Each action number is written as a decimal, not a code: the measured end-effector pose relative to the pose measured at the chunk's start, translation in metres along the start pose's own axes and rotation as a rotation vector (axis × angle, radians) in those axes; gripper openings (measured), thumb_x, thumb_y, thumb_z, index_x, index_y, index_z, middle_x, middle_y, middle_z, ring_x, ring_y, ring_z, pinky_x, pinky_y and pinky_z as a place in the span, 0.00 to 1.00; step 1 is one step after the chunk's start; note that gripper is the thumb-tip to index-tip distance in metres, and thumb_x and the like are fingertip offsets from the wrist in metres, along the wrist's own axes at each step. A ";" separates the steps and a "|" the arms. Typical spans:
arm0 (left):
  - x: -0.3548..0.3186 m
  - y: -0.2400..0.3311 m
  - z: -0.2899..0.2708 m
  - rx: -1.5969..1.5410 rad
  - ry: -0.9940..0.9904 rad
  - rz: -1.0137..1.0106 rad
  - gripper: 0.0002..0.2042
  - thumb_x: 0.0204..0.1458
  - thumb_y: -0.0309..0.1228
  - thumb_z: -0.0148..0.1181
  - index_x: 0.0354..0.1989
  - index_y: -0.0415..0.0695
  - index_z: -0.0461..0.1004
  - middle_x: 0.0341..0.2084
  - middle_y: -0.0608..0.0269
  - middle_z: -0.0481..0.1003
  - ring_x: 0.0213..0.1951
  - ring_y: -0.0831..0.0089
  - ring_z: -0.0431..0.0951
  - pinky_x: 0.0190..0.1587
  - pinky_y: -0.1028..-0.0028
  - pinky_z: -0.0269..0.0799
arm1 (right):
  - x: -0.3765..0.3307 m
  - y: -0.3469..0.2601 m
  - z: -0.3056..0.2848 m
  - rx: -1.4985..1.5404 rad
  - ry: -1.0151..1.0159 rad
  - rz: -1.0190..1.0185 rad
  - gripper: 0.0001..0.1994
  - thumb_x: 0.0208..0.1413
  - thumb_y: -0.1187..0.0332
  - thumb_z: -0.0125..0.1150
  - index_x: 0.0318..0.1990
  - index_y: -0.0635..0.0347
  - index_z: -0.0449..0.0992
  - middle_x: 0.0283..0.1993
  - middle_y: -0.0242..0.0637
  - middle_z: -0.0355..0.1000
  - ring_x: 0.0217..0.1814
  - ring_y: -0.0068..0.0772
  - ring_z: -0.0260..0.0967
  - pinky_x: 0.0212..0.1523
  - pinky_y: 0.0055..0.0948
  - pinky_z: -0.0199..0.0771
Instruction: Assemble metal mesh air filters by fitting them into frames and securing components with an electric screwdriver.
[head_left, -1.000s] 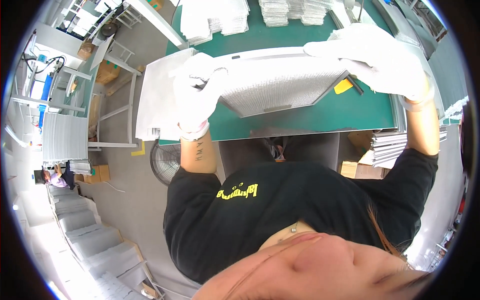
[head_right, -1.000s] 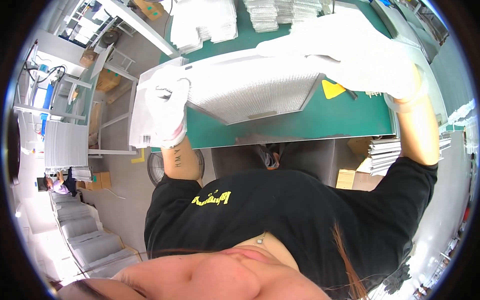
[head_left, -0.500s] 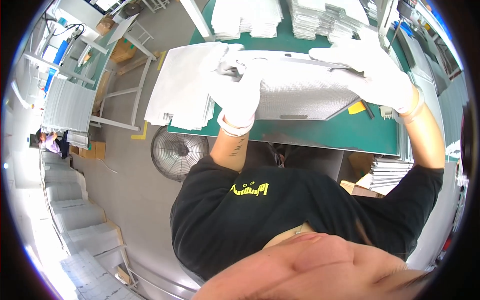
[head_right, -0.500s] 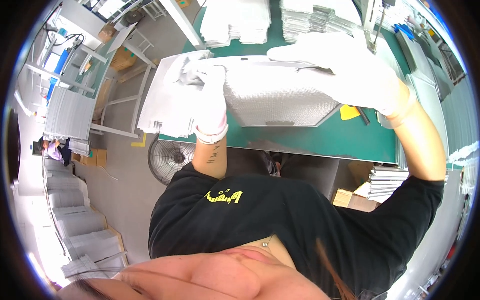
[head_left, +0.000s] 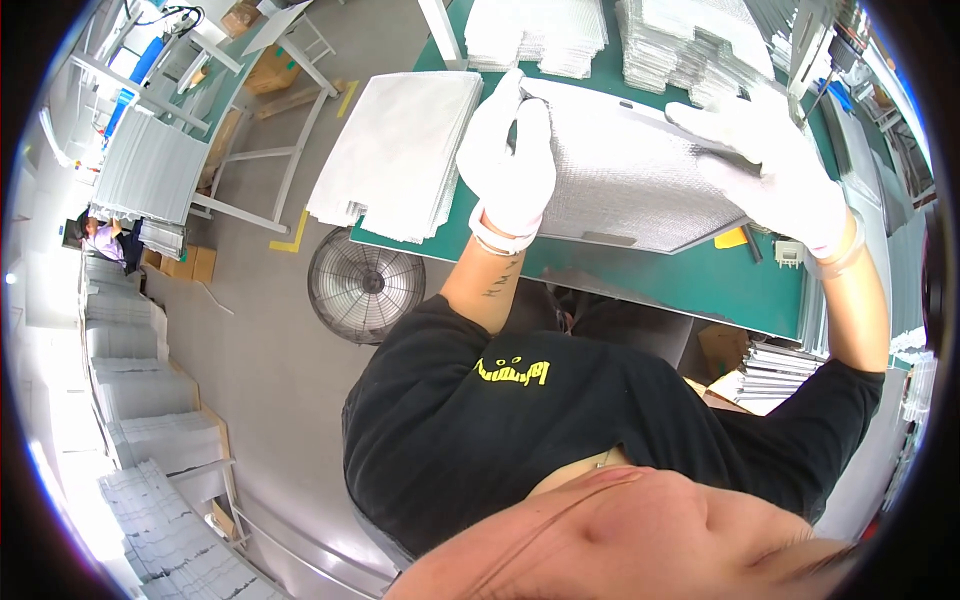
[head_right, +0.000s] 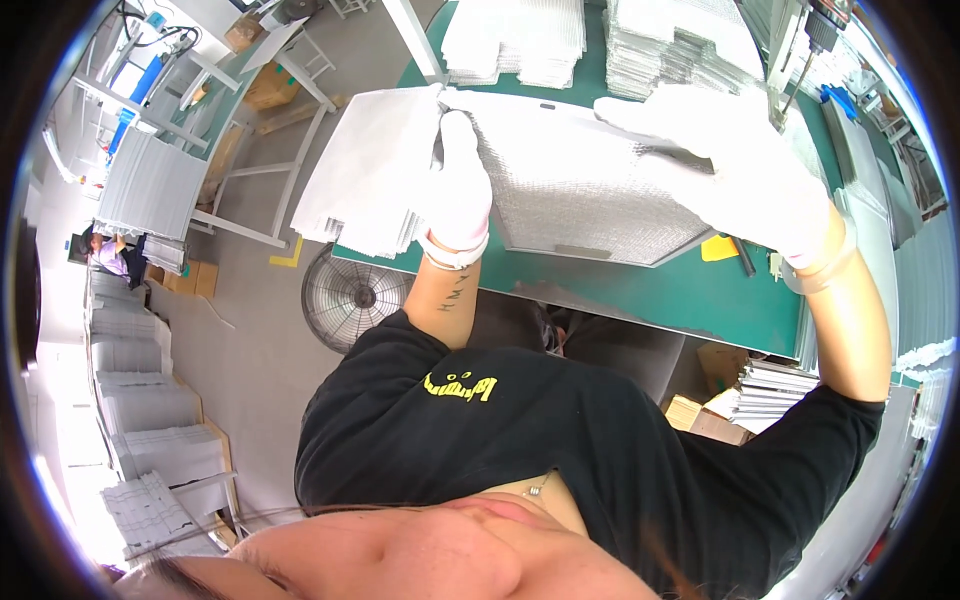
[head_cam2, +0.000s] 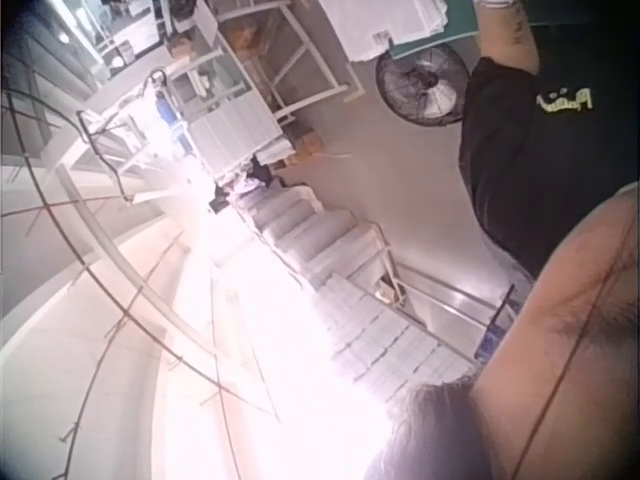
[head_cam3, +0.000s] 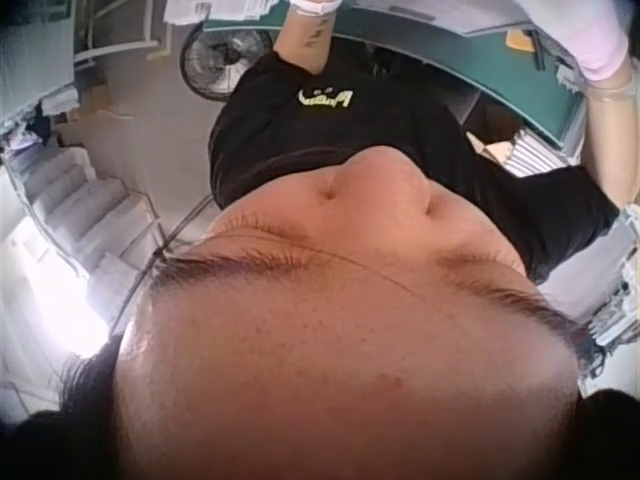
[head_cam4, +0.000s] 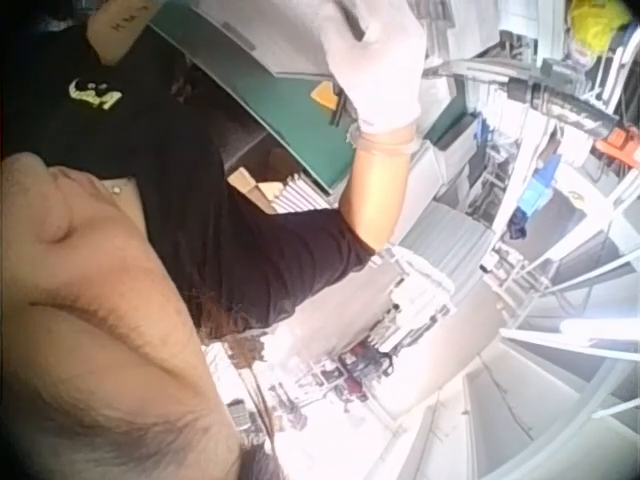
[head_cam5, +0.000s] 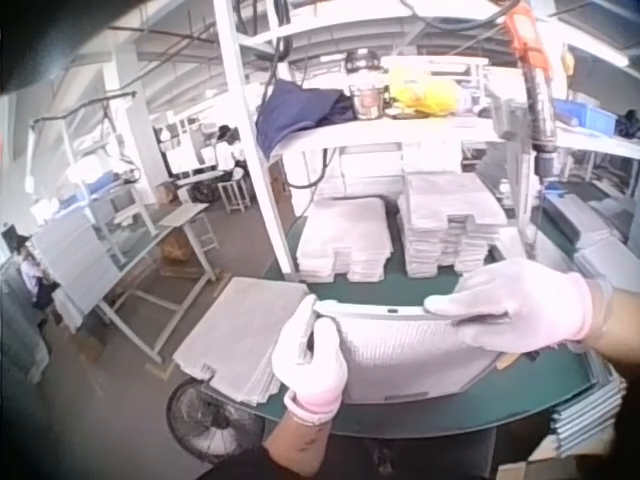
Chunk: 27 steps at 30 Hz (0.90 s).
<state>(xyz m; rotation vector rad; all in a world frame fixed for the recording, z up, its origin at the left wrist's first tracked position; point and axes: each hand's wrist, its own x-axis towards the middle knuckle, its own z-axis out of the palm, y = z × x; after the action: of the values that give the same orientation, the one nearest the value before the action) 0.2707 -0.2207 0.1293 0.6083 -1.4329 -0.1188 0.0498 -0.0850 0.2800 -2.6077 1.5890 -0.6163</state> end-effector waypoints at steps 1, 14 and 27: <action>-0.001 -0.001 -0.001 0.018 -0.013 0.036 0.18 0.56 0.24 0.61 0.55 0.32 0.74 0.38 0.53 0.81 0.36 0.71 0.81 0.39 0.76 0.75 | 0.000 -0.001 -0.001 -0.061 -0.025 -0.017 0.21 0.58 0.71 0.57 0.60 0.53 0.76 0.47 0.43 0.76 0.49 0.43 0.74 0.55 0.35 0.72; -0.007 -0.031 -0.005 -0.197 -0.156 0.006 0.12 0.60 0.20 0.52 0.52 0.33 0.69 0.48 0.49 0.72 0.49 0.62 0.75 0.54 0.67 0.71 | -0.060 0.026 0.018 -0.259 0.589 -0.040 0.17 0.55 0.77 0.59 0.53 0.64 0.78 0.45 0.43 0.78 0.47 0.41 0.74 0.52 0.35 0.73; 0.093 0.056 0.018 -0.333 -0.836 0.555 0.15 0.57 0.24 0.57 0.54 0.41 0.74 0.43 0.56 0.78 0.45 0.67 0.78 0.47 0.72 0.75 | -0.192 0.190 0.208 -0.530 0.026 0.849 0.12 0.55 0.62 0.61 0.44 0.56 0.76 0.40 0.44 0.74 0.43 0.47 0.73 0.43 0.44 0.75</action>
<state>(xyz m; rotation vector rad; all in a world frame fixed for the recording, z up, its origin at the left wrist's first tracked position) 0.2529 -0.2191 0.2383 -0.1723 -2.2752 -0.1762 -0.1166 -0.0482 -0.0153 -1.8068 2.8711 -0.1683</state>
